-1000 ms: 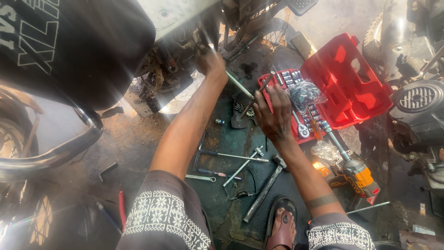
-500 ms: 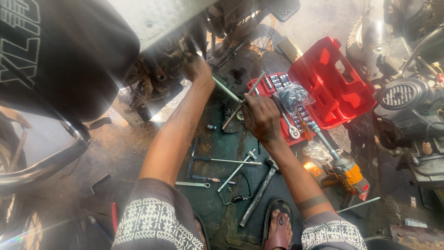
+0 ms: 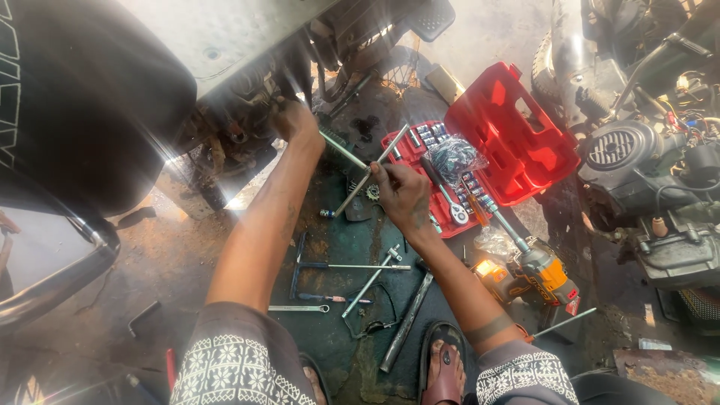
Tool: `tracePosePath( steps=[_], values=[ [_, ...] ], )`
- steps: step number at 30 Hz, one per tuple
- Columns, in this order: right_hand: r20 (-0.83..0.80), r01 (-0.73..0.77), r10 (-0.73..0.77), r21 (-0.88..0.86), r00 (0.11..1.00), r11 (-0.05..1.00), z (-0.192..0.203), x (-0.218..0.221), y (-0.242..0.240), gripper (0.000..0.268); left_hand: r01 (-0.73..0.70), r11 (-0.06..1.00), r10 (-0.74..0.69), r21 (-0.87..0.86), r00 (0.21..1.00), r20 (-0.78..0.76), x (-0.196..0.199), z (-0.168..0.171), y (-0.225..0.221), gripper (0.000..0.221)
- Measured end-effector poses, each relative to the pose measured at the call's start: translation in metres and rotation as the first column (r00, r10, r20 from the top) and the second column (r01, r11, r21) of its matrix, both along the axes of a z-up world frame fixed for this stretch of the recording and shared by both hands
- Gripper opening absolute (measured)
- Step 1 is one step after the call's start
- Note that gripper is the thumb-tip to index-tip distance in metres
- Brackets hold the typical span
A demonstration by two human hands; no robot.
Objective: The person works with another person to repair a motorcycle engine by inserting a metal rod into the engine casing and using a T-handle wrench to tighten or loosen components, while various tools like hammers, pliers, and a socket set in a red case are scattered on the floor.
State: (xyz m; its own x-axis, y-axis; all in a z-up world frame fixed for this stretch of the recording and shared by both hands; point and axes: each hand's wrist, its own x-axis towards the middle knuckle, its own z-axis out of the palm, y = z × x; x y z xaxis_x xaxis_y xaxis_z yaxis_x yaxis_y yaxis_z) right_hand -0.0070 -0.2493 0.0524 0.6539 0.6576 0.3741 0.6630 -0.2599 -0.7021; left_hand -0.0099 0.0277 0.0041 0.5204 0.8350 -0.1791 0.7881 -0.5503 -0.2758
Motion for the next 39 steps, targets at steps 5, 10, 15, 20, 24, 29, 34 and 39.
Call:
tracePosePath(
  steps=[5, 10, 15, 20, 24, 29, 34, 39],
  values=[
    [-0.608, -0.034, 0.044, 0.029, 0.793, 0.999, -0.003, 0.008, 0.003, 0.040, 0.314, 0.934, -0.194, 0.170, 0.846, -0.496, 0.005, -0.021, -0.001, 0.041],
    [0.739, -0.128, -0.142, 0.296, 0.659, 0.947, 0.031, -0.019, -0.012, 0.030, 0.384, 0.896, -0.193, 0.223, 0.789, -0.583, 0.005, -0.028, 0.016, 0.042],
    [-0.301, -0.046, 0.110, 0.211, 0.947, 0.976, 0.014, 0.003, 0.009, 0.038, 0.168, 0.972, -0.107, 0.167, 0.940, -0.325, 0.012, -0.031, 0.021, 0.040],
    [0.201, 0.078, -0.065, -0.062, 0.978, 0.995, 0.023, -0.006, -0.003, 0.028, 0.003, 0.571, 0.768, -0.821, -0.355, 0.533, 0.009, -0.020, 0.013, 0.039],
    [0.487, -0.163, 0.044, 0.204, 0.872, 0.965, 0.025, -0.021, -0.010, 0.025, 0.094, 0.531, 0.724, -0.842, -0.566, 0.394, 0.000, 0.008, -0.005, 0.039],
    [-0.524, -0.031, 0.046, 0.037, 0.850, 0.999, 0.015, 0.013, 0.005, 0.031, 0.207, 0.438, 0.778, -0.875, -0.575, 0.253, -0.023, 0.043, -0.025, 0.036],
    [0.654, -0.216, 0.020, 0.221, 0.756, 0.951, 0.036, -0.003, -0.023, 0.031, 0.150, 0.498, 0.717, -0.854, -0.625, 0.309, -0.009, 0.021, -0.008, 0.035],
    [-0.031, -0.047, 0.047, 0.001, 0.998, 0.999, 0.023, -0.005, 0.000, 0.031, -0.007, 0.610, 0.669, -0.792, -0.530, 0.520, 0.028, -0.047, 0.032, 0.036]
  ],
)
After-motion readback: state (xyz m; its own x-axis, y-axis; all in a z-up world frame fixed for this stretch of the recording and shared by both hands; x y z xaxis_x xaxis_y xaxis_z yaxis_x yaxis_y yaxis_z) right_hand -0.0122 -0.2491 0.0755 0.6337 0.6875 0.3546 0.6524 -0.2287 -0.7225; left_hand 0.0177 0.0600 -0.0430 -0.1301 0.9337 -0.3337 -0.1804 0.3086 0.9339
